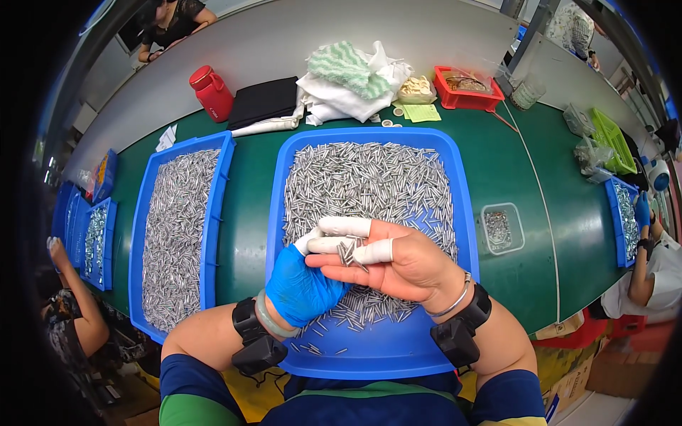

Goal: The person sorts metal pins by hand, picking them up from a blue tray, inspecting them, and placing some into a small clear container. They also move pins between two large blue trays while sorting through the pile.

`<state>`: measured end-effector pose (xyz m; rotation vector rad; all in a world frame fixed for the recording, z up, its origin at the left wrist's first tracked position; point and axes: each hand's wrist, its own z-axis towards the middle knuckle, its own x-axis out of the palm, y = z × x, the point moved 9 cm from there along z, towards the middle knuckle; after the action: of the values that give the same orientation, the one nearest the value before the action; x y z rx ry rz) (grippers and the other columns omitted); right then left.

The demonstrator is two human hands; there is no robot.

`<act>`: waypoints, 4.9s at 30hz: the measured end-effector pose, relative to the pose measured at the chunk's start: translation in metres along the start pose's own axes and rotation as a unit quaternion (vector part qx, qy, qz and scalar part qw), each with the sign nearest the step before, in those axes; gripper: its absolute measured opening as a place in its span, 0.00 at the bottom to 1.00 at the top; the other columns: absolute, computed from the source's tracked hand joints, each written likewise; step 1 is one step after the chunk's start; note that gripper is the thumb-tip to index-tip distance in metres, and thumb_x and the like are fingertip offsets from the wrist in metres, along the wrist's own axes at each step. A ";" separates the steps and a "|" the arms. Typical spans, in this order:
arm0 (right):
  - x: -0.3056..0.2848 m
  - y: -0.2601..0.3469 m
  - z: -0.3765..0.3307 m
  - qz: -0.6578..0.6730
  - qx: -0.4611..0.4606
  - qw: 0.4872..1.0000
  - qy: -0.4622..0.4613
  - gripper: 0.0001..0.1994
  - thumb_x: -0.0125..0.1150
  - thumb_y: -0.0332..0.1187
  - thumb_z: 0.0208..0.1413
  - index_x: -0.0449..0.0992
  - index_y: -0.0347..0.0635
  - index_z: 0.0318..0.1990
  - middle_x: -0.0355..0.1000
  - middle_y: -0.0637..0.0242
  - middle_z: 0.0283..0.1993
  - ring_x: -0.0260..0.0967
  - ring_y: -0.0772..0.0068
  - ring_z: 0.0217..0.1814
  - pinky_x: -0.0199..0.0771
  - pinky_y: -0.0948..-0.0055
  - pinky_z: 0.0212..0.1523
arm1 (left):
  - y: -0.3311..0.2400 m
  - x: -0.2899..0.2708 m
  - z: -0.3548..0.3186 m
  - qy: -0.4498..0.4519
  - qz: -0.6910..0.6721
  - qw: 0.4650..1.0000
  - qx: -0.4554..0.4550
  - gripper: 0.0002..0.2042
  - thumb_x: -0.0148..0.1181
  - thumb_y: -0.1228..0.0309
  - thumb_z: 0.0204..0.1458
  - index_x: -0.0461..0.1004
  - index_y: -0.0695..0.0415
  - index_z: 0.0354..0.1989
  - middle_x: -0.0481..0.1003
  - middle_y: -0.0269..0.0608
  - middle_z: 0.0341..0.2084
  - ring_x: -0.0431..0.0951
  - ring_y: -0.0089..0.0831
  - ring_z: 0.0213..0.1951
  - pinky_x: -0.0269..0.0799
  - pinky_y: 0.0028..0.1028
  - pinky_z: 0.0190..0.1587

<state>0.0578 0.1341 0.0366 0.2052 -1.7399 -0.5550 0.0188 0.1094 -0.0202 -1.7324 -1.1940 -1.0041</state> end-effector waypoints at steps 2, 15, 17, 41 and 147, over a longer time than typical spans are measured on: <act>0.000 -0.001 0.001 -0.011 0.009 0.999 -0.034 0.26 0.38 0.18 0.46 0.51 0.26 0.57 0.53 0.41 0.57 0.53 0.45 0.60 0.56 0.61 0.60 | 0.000 -0.004 0.002 0.025 -0.007 1.000 -0.002 0.12 0.39 0.65 0.57 0.66 0.58 0.42 0.70 0.37 0.34 0.71 0.26 0.37 0.70 0.27 0.43; -0.007 0.000 0.001 -0.006 -0.002 1.000 -0.007 0.24 0.39 0.19 0.50 0.51 0.26 0.57 0.54 0.40 0.56 0.54 0.45 0.59 0.58 0.62 0.59 | 0.004 0.009 0.000 0.040 -0.025 0.999 -0.010 0.10 0.41 0.66 0.56 0.66 0.56 0.40 0.69 0.34 0.31 0.70 0.23 0.33 0.71 0.24 0.39; -0.006 0.000 0.001 -0.020 -0.001 1.000 -0.022 0.25 0.39 0.20 0.49 0.50 0.26 0.57 0.53 0.38 0.57 0.53 0.41 0.59 0.57 0.60 0.59 | 0.001 0.003 -0.001 -0.027 0.003 1.000 0.005 0.10 0.41 0.66 0.56 0.66 0.56 0.39 0.68 0.33 0.30 0.70 0.23 0.32 0.71 0.23 0.39; -0.004 -0.003 -0.001 0.003 0.015 0.999 0.030 0.30 0.40 0.26 0.45 0.46 0.25 0.59 0.50 0.41 0.60 0.58 0.38 0.55 0.61 0.55 0.55 | 0.008 0.011 -0.005 0.031 -0.007 0.998 -0.051 0.17 0.35 0.58 0.58 0.65 0.57 0.42 0.70 0.41 0.35 0.71 0.29 0.33 0.71 0.27 0.37; -0.097 0.143 -0.180 -0.330 -0.374 0.817 -0.290 0.29 0.31 0.50 0.59 0.55 0.34 0.57 0.63 0.52 0.52 0.58 0.61 0.57 0.53 0.68 0.57 | 0.010 0.012 -0.006 0.026 0.058 0.998 0.020 0.21 0.42 0.62 0.55 0.60 0.68 0.51 0.61 0.60 0.50 0.59 0.50 0.55 0.54 0.42 0.59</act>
<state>0.2769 0.2542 0.0459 0.0670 -1.8467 -1.9337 0.0304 0.1054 -0.0088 -1.7142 -1.0613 -0.9447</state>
